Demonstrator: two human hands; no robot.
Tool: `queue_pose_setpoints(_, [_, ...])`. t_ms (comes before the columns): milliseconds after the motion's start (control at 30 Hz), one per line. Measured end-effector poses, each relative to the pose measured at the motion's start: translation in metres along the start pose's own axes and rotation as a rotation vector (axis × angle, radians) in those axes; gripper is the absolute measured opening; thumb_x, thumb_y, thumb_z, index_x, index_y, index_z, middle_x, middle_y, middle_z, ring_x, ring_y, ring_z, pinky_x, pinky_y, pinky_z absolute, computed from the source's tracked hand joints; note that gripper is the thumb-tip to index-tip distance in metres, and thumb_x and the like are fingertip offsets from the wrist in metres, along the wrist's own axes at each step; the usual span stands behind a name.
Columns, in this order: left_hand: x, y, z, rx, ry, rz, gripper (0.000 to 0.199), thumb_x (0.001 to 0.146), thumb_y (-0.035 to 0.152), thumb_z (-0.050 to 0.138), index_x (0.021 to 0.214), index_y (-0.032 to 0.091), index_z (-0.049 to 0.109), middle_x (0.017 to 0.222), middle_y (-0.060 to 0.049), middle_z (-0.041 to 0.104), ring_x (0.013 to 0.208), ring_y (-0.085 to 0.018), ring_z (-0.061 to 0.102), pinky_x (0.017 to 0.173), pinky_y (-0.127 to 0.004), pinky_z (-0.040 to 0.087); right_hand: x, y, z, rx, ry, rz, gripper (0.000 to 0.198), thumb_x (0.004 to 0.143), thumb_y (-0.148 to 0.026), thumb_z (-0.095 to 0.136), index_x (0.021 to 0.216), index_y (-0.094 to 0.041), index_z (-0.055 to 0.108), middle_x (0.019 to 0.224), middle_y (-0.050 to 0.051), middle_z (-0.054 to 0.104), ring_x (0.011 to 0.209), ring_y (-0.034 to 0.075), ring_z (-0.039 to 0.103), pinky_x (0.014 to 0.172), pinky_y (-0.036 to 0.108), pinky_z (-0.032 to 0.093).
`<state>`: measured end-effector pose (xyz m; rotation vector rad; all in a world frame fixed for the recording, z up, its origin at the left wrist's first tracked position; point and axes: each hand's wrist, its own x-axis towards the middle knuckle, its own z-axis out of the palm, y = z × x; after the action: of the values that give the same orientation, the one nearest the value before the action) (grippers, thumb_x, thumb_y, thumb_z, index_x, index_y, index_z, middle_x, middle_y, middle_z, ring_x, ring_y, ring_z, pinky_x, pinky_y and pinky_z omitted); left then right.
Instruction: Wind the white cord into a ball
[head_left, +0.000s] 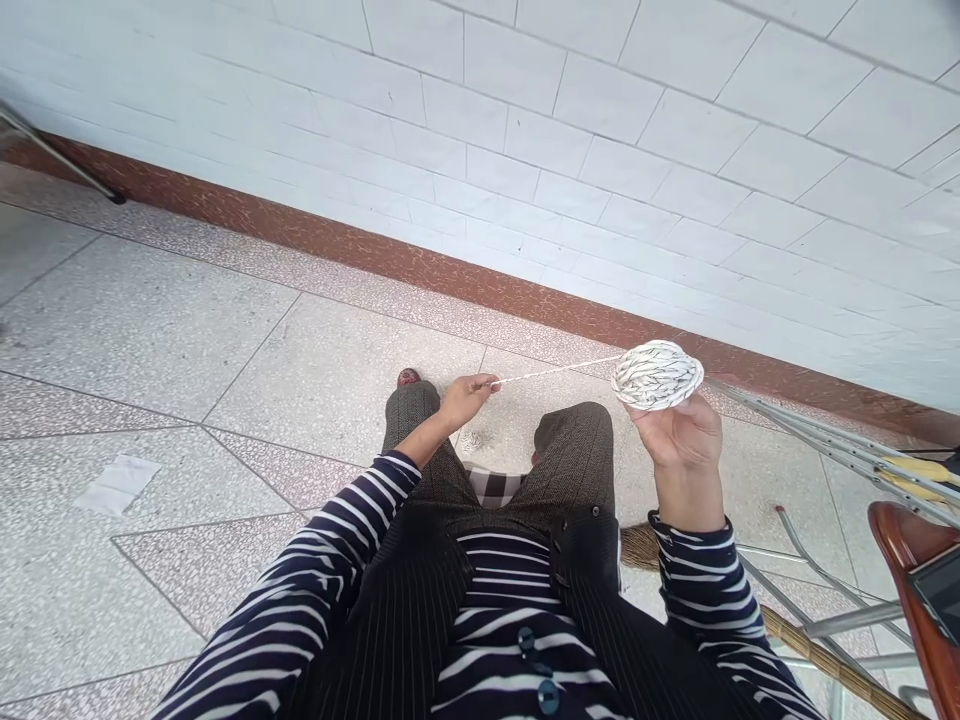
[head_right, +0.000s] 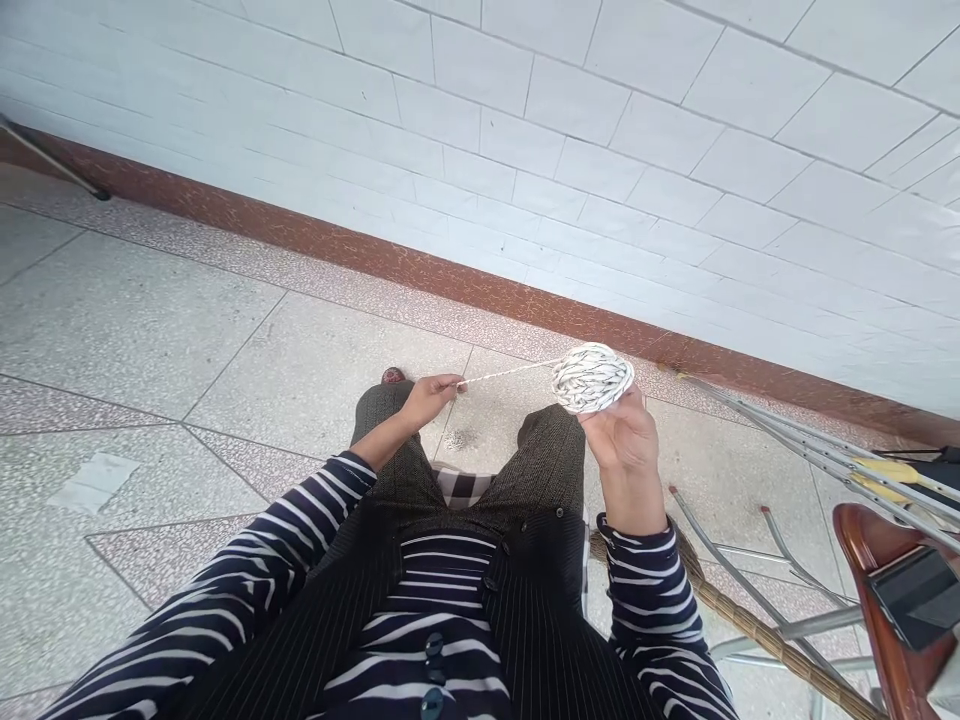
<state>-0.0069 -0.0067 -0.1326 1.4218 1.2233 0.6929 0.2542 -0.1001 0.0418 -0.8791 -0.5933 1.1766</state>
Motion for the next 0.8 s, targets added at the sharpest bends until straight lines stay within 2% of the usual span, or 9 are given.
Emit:
queue_pose_setpoints(133, [-0.002, -0.005, 0.002, -0.106, -0.091, 0.032, 0.034, 0.085, 0.036, 0.054, 0.104, 0.012, 0.070, 0.076, -0.004, 0.067, 0.059, -0.012, 0.056, 0.057, -0.023, 0.049, -0.003, -0.002, -0.001, 0.072, 0.044, -0.034, 0.053, 0.052, -0.011, 0.072, 0.103, -0.029, 0.069, 0.119, 0.002, 0.074, 0.124, 0.028, 0.063, 0.104, 0.047, 0.054])
queue_pose_setpoints(200, [-0.004, -0.006, -0.001, -0.002, -0.117, 0.062, 0.037, 0.089, 0.034, 0.052, 0.114, 0.013, 0.069, 0.076, -0.004, 0.069, 0.058, -0.012, 0.056, 0.057, -0.023, 0.049, -0.001, -0.003, -0.004, 0.085, 0.054, -0.052, 0.052, 0.054, -0.012, 0.073, 0.103, -0.029, 0.069, 0.119, 0.002, 0.074, 0.123, 0.027, 0.064, 0.100, 0.045, 0.057])
queue_pose_setpoints(300, [-0.008, -0.010, -0.010, 0.240, -0.157, 0.150, 0.038, 0.092, 0.026, 0.048, 0.124, 0.018, 0.067, 0.087, -0.004, 0.073, 0.062, -0.012, 0.061, 0.064, -0.023, 0.050, 0.004, -0.002, -0.012, 0.095, 0.082, -0.049, 0.050, 0.056, -0.012, 0.073, 0.102, -0.029, 0.069, 0.117, 0.001, 0.075, 0.117, 0.025, 0.067, 0.089, 0.040, 0.061])
queue_pose_setpoints(433, [-0.001, -0.025, -0.024, 0.392, -0.140, 0.198, 0.041, 0.091, 0.017, 0.043, 0.125, 0.018, 0.067, 0.093, -0.004, 0.074, 0.076, -0.014, 0.067, 0.076, -0.024, 0.052, 0.006, -0.004, -0.017, 0.105, 0.102, -0.075, 0.048, 0.055, -0.010, 0.071, 0.100, -0.028, 0.069, 0.114, 0.001, 0.075, 0.110, 0.023, 0.070, 0.078, 0.034, 0.063])
queue_pose_setpoints(533, [0.013, -0.035, -0.037, 0.344, -0.038, 0.138, 0.041, 0.090, 0.018, 0.040, 0.121, 0.016, 0.067, 0.093, -0.005, 0.074, 0.083, -0.016, 0.069, 0.073, -0.024, 0.053, 0.006, -0.016, -0.014, 0.119, 0.081, -0.135, 0.051, 0.055, -0.011, 0.070, 0.103, -0.027, 0.069, 0.116, 0.001, 0.074, 0.112, 0.022, 0.068, 0.081, 0.033, 0.063])
queue_pose_setpoints(633, [0.027, -0.042, -0.052, 0.317, 0.061, 0.021, 0.040, 0.092, 0.021, 0.037, 0.118, 0.016, 0.067, 0.090, -0.005, 0.073, 0.079, -0.016, 0.069, 0.067, -0.023, 0.052, 0.007, -0.034, -0.012, 0.163, 0.056, -0.217, 0.052, 0.054, -0.012, 0.072, 0.105, -0.026, 0.070, 0.112, 0.001, 0.074, 0.114, 0.022, 0.067, 0.084, 0.032, 0.063])
queue_pose_setpoints(800, [0.042, -0.052, -0.081, 0.561, 0.153, -0.137, 0.031, 0.091, 0.019, 0.043, 0.105, 0.018, 0.071, 0.085, -0.005, 0.073, 0.076, -0.017, 0.067, 0.068, -0.025, 0.049, 0.009, -0.068, -0.014, 0.278, 0.068, -0.403, 0.038, 0.058, -0.009, 0.066, 0.090, -0.029, 0.069, 0.097, -0.003, 0.074, 0.093, 0.018, 0.071, 0.071, 0.031, 0.065])
